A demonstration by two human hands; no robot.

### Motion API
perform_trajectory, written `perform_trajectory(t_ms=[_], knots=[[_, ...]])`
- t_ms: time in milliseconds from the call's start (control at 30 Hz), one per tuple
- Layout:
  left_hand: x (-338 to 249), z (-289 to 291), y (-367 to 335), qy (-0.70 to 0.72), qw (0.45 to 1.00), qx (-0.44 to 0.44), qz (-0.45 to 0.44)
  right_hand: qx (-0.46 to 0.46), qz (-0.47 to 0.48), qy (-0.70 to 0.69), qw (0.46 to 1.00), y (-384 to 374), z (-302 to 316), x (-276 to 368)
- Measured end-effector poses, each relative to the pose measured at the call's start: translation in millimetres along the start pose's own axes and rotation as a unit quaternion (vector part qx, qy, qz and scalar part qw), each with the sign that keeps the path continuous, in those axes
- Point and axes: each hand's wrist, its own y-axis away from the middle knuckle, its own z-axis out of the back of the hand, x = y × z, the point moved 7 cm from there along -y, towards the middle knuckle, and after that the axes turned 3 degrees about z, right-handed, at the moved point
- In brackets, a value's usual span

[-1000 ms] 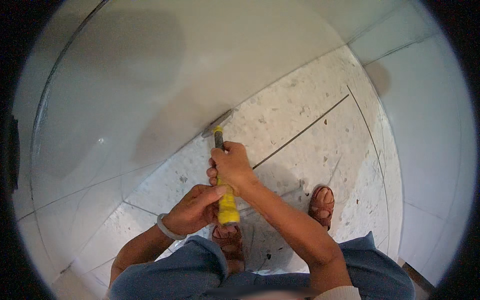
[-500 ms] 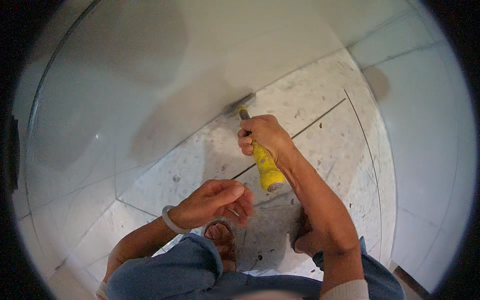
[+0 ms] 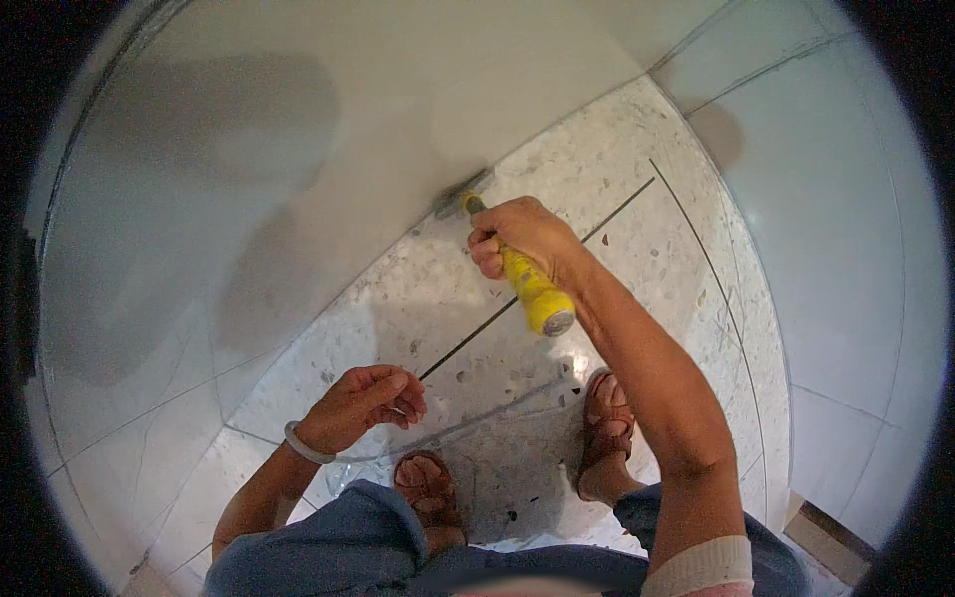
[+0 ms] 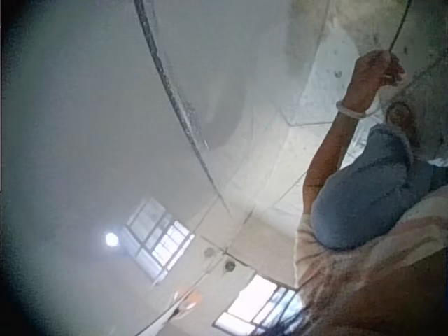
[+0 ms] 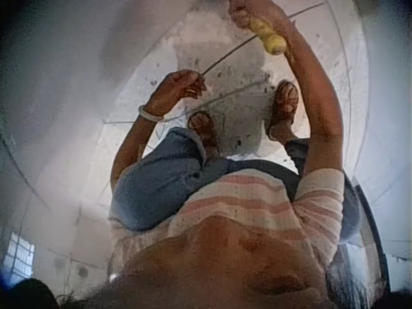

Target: Scraping grout or adhesive from the edges of floor tiles using a hand scraper.

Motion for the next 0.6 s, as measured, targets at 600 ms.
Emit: perform_trajectory(t_ms=[600], knots=[[15.1, 11.6, 6.2, -0.048, 0.998, -0.042, 0.019, 0.016, 0.048, 0.016, 0.999, 4.6, 51.5, 43.8]])
